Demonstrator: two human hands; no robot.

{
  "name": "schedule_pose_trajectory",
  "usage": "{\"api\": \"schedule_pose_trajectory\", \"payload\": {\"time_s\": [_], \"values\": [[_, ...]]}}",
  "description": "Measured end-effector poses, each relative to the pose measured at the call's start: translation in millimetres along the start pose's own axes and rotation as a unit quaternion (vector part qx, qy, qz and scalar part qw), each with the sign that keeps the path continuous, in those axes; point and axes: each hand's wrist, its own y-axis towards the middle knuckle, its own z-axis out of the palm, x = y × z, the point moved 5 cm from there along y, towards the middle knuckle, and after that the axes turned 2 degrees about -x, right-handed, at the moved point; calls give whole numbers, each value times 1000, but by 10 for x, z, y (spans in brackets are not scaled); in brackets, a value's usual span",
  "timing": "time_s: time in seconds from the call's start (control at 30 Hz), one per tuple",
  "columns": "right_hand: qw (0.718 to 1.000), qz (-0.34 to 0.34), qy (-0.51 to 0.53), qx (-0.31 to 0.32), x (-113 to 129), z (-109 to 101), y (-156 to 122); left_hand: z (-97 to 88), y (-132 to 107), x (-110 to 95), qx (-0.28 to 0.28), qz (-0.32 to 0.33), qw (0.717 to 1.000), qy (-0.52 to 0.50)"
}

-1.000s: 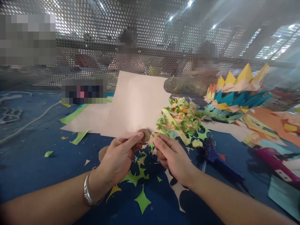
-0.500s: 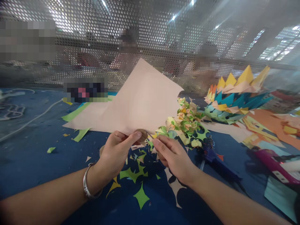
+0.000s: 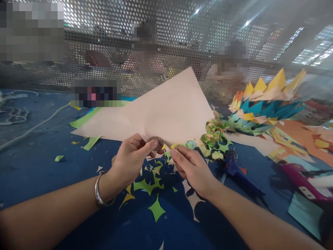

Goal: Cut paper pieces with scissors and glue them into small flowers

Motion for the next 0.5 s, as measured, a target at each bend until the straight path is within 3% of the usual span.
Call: {"api": "schedule_pose_trajectory", "payload": {"time_s": [0.2, 0.5], "values": [[1000, 9, 10, -10, 1, 9, 1, 16, -10, 14, 13, -2, 999, -30], [1000, 19, 14, 0, -17, 5, 5, 55, -47, 40, 9, -56, 995, -85]]}}
